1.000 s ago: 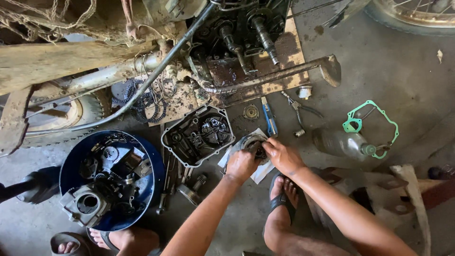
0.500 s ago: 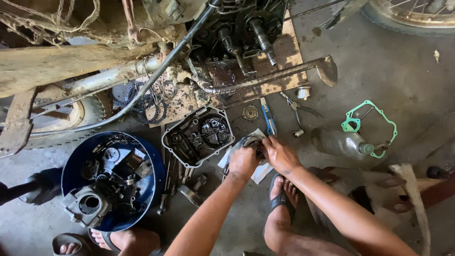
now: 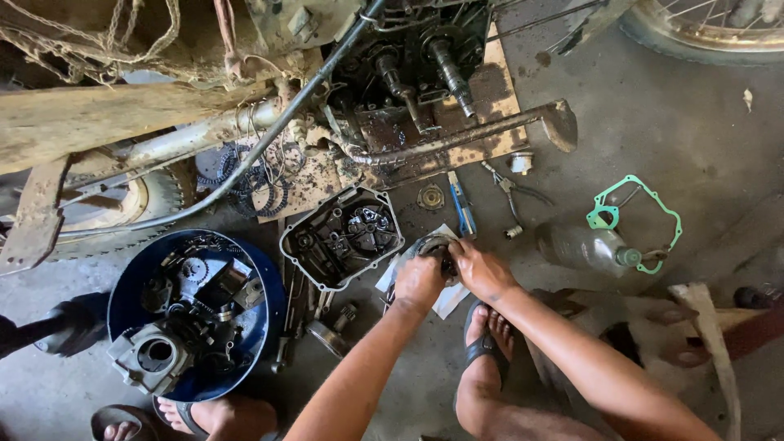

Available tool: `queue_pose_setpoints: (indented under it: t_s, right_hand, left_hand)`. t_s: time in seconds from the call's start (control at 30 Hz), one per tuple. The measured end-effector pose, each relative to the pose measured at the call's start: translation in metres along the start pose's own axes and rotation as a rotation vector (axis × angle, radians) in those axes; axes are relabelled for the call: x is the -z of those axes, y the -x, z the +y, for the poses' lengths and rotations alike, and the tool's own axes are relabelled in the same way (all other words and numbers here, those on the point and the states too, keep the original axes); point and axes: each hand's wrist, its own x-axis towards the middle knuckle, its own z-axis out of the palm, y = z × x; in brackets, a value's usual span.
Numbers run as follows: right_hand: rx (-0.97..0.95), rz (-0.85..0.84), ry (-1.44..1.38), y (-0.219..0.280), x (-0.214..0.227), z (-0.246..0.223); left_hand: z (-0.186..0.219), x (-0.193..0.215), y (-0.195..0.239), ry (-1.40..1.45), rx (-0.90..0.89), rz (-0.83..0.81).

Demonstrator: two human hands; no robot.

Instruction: The person disassembles a motorcycle clutch assembly, removes clutch plates and springs, and places them into a blue basin. They then pour liquid from a plastic bottle into the basin and continue to remove small components from the engine casing.

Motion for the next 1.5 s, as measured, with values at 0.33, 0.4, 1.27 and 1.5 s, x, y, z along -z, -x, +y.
queue_pose_setpoints:
  t_s: [0.33, 0.4, 1.27, 1.5]
  right_hand:
    - [0.129, 0.049, 0.143, -0.012, -0.025, 0.030]
    - [-0.061, -0.020, 0.073, -0.010, -0.014, 0.017]
    - [-0.063, -0.010, 0.045, -0.006, -0.008, 0.009]
    - [-0.088, -0.003, -0.039, -0.007, -0.007, 0.008]
  left_hand:
    - [-0.002, -0.001, -0.001, -0.023, -0.001, -0.034]
    - [-0.003, 0.000, 0.000, -0.017, 0.016, -0.022]
    - [0.004, -0.003, -0.009, -0.248, -0.051, -0.080]
    - [-0.002, -0.013, -0.012, -0.247, -0.052, -0.073]
